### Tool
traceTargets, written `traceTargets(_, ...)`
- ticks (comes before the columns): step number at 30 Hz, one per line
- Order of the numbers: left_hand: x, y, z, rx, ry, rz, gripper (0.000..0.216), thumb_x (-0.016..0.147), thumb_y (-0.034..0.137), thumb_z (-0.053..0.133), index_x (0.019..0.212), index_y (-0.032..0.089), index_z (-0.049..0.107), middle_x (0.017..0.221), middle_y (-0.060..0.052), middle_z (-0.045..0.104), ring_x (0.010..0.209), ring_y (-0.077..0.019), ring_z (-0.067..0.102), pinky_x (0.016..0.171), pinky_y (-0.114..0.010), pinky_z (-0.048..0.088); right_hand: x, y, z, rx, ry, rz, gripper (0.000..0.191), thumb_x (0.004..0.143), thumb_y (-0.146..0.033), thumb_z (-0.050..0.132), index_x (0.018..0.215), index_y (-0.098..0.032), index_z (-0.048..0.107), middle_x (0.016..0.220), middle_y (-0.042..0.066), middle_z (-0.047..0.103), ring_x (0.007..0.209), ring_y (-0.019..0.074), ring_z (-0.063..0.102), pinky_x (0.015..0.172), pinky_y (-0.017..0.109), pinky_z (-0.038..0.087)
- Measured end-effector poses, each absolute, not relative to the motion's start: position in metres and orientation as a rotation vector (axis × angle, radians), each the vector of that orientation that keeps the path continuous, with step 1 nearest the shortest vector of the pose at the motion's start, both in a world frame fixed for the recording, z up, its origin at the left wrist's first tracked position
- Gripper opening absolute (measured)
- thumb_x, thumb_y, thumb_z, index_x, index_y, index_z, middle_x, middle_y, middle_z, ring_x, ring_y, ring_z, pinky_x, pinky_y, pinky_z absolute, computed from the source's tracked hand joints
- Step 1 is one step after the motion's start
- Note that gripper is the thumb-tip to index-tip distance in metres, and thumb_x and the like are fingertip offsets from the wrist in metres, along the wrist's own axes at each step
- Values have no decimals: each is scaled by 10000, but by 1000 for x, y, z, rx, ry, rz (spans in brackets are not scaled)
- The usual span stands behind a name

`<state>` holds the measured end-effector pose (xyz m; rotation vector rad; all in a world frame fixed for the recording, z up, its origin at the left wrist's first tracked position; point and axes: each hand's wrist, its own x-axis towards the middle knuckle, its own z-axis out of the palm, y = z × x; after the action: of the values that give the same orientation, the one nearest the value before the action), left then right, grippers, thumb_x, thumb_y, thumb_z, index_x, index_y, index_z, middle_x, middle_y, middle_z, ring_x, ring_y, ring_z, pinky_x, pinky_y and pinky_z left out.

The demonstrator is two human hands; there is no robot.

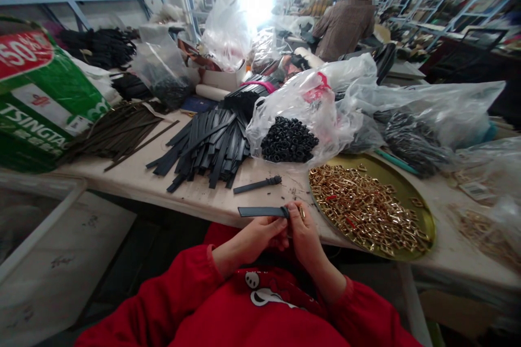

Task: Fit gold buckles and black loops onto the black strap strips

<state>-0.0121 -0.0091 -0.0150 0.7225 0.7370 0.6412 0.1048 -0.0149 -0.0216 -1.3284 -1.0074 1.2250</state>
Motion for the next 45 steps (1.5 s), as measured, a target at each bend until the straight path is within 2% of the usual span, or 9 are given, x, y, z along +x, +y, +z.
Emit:
traceTargets(4, -12, -8, -20, 714, 695, 598, 406, 674, 515, 624, 678, 133, 486, 624, 20, 515, 576, -80, 531, 591, -220, 410, 104, -18, -26, -1293, -959, 1329, 295, 803, -517, 462, 770, -227, 419, 494, -91, 379, 365, 72, 339, 324, 186, 271)
traceTargets(12, -22, 12, -17, 967, 813, 560, 313, 741, 463, 544, 765, 152, 520, 576, 26, 566, 532, -107, 557, 560, -250, 430, 120, -1, -37, -1295, -1048, 1374, 307, 772, -514, 513, 724, -213, 472, 533, -61, 393, 446, 91, 358, 397, 206, 293)
traceTargets(20, -28, 30, -16, 1110, 859, 368, 228, 826, 353, 411, 741, 172, 520, 531, 32, 527, 470, -106, 515, 519, -242, 426, 122, 10, -41, -1317, -1259, 1342, 356, 786, -549, 460, 721, -202, 500, 536, -41, 402, 462, 106, 365, 425, 232, 298)
traceTargets(23, -49, 49, -3, 1490, 1232, 438, 227, 837, 322, 408, 734, 174, 547, 603, 7, 545, 555, -119, 526, 559, -233, 415, 128, 29, -47, -1436, -1286, 1102, 383, 804, -558, 404, 812, -194, 525, 548, -27, 437, 491, 135, 419, 468, 259, 344)
traceTargets(26, -87, 66, 10, 1723, 1674, 564, 235, 830, 378, 447, 795, 169, 551, 842, -72, 594, 789, -184, 550, 702, -279, 396, 139, 51, -58, -1630, -1298, 783, 415, 807, -534, 392, 943, -166, 527, 642, 26, 540, 591, 188, 517, 566, 313, 404)
traceTargets(30, -132, 71, 2, 1787, 2305, 368, 292, 780, 387, 539, 972, 170, 502, 899, -78, 604, 816, -208, 574, 689, -277, 379, 147, 67, -71, -1783, -1631, 440, 416, 790, -441, 444, 1043, -126, 538, 752, 94, 603, 694, 249, 562, 656, 380, 425)
traceTargets(34, -143, 66, -18, 1779, 2292, 297, 190, 794, 368, 500, 832, 182, 511, 766, -43, 619, 706, -181, 583, 602, -252, 358, 147, 66, -74, -1705, -1866, 124, 400, 796, -342, 449, 1107, -101, 519, 991, 164, 611, 915, 282, 554, 808, 418, 413)
traceTargets(38, -132, 62, -8, 1811, 2255, 526, 148, 781, 314, 471, 695, 194, 489, 653, -7, 574, 634, -158, 556, 578, -243, 352, 145, 57, -63, -1614, -1935, -46, 393, 812, -312, 455, 1156, -126, 492, 1126, 163, 566, 1043, 287, 503, 875, 439, 390)
traceTargets(45, -100, 42, 48, 1859, 1856, 1034, 256, 796, 230, 392, 1001, 158, 528, 642, 12, 572, 611, -130, 564, 614, -222, 421, 133, 76, -28, -1555, -2104, 57, 301, 829, -227, 437, 1081, -123, 563, 1016, 133, 600, 934, 250, 553, 830, 357, 413)
